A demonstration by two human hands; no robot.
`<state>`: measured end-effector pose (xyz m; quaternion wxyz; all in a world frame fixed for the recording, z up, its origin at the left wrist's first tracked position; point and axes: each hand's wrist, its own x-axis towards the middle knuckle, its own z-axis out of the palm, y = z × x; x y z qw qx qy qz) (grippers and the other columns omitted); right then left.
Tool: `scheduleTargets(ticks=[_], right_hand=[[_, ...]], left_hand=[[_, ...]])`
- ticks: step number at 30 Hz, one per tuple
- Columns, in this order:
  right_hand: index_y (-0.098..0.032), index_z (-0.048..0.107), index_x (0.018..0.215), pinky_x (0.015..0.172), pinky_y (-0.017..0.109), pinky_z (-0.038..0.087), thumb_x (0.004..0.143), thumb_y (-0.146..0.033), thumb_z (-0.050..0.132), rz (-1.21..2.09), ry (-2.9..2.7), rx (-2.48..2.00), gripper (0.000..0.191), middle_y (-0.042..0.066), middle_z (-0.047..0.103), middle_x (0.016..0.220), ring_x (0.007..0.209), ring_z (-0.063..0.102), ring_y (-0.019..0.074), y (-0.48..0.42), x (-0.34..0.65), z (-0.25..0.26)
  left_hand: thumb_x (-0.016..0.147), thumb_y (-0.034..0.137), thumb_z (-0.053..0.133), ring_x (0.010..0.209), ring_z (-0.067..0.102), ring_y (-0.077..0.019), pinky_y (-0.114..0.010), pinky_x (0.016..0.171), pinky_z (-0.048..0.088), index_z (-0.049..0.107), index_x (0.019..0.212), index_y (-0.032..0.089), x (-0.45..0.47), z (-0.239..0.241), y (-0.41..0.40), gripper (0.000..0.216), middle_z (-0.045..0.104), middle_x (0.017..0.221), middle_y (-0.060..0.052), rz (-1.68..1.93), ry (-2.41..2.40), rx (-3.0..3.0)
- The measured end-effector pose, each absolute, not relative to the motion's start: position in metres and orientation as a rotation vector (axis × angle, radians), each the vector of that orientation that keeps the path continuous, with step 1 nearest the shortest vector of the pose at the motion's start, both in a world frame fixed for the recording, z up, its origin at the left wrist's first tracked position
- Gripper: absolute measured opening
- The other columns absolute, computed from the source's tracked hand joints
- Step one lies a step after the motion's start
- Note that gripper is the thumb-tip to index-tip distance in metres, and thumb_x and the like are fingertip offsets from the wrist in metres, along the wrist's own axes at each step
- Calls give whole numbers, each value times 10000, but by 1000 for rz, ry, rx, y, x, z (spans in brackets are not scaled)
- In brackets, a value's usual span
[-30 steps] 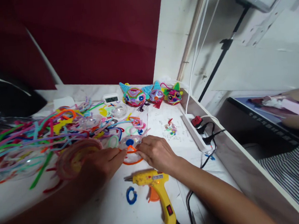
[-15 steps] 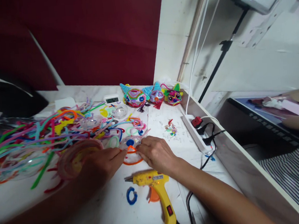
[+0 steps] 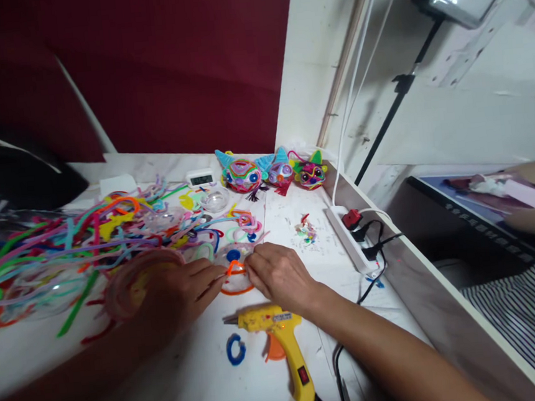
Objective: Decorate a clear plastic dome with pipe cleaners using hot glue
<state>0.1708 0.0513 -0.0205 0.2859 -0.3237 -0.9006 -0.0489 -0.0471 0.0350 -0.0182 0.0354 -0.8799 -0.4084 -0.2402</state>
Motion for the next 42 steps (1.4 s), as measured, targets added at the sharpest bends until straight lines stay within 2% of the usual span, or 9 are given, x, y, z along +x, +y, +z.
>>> scheduleTargets(ticks=[4, 9, 13, 16, 25, 31, 34, 37, 42], right_hand=[[-129, 622, 832, 606, 271, 415, 954, -173, 454, -183, -2374, -816, 212, 61, 590, 689, 646, 520, 164, 47, 169, -15], [-131, 604, 805, 581, 293, 388, 921, -150, 515, -260, -2343, -725, 148, 57, 578, 663, 620, 485, 168, 35, 168, -5], [-140, 584, 800, 577, 297, 376, 898, -114, 537, -217, -2313, -665, 111, 53, 571, 656, 612, 467, 165, 26, 167, 1], [-139, 578, 814, 581, 297, 383, 882, -94, 540, -122, -2295, -639, 90, 59, 582, 673, 619, 472, 165, 21, 166, 6], [-118, 614, 868, 608, 329, 394, 877, -113, 544, -67, -2385, -553, 71, 74, 600, 709, 669, 484, 188, 12, 165, 9], [-119, 600, 811, 576, 314, 377, 853, -75, 502, 51, -2377, -546, 115, 66, 571, 661, 622, 454, 172, 6, 161, 17], [-130, 578, 809, 566, 285, 389, 846, -72, 493, 277, -2354, -578, 109, 50, 557, 674, 621, 469, 153, 4, 162, 21], [-138, 574, 832, 575, 267, 413, 858, -82, 495, 414, -2343, -608, 100, 47, 572, 710, 633, 496, 141, 3, 163, 22], [-131, 600, 1004, 653, 307, 477, 912, -183, 535, 318, -2397, -553, 124, 74, 634, 786, 721, 574, 176, 6, 164, 21]], left_hand=[[895, 190, 539, 710, 668, -160, -255, 590, 438, 657, 976, 159, -44, -12, 32, 147, 719, 839, -35, -907, -1330, -2691], [883, 216, 559, 504, 584, -87, -196, 507, 414, 594, 1153, 154, -41, -4, 25, 279, 691, 699, 32, -1180, -1527, -2793], [901, 190, 535, 646, 640, -94, -190, 606, 439, 653, 971, 167, -41, -2, 19, 139, 719, 816, -3, -1285, -1344, -2823], [921, 169, 496, 731, 652, -113, -204, 669, 438, 644, 917, 156, -42, -3, 16, 148, 702, 806, -19, -1299, -1247, -2821], [922, 172, 498, 566, 545, -79, -193, 562, 376, 623, 850, 172, -41, 6, 5, 144, 631, 670, 29, -1290, -1367, -2908], [928, 188, 470, 632, 576, -95, -208, 611, 393, 628, 823, 161, -46, 11, -3, 192, 649, 709, 3, -1244, -1366, -2983], [926, 269, 486, 537, 527, -87, -208, 547, 368, 620, 734, 156, -49, 10, -9, 260, 590, 595, 19, -1242, -1573, -3091], [917, 385, 494, 434, 466, -74, -195, 462, 330, 615, 683, 151, -50, 7, -10, 352, 507, 482, 41, -1338, -2000, -3212], [841, 482, 570, 383, 425, -56, -178, 385, 262, 580, 647, 145, -44, 8, -4, 388, 574, 519, 17, -1704, -2391, -3246]])
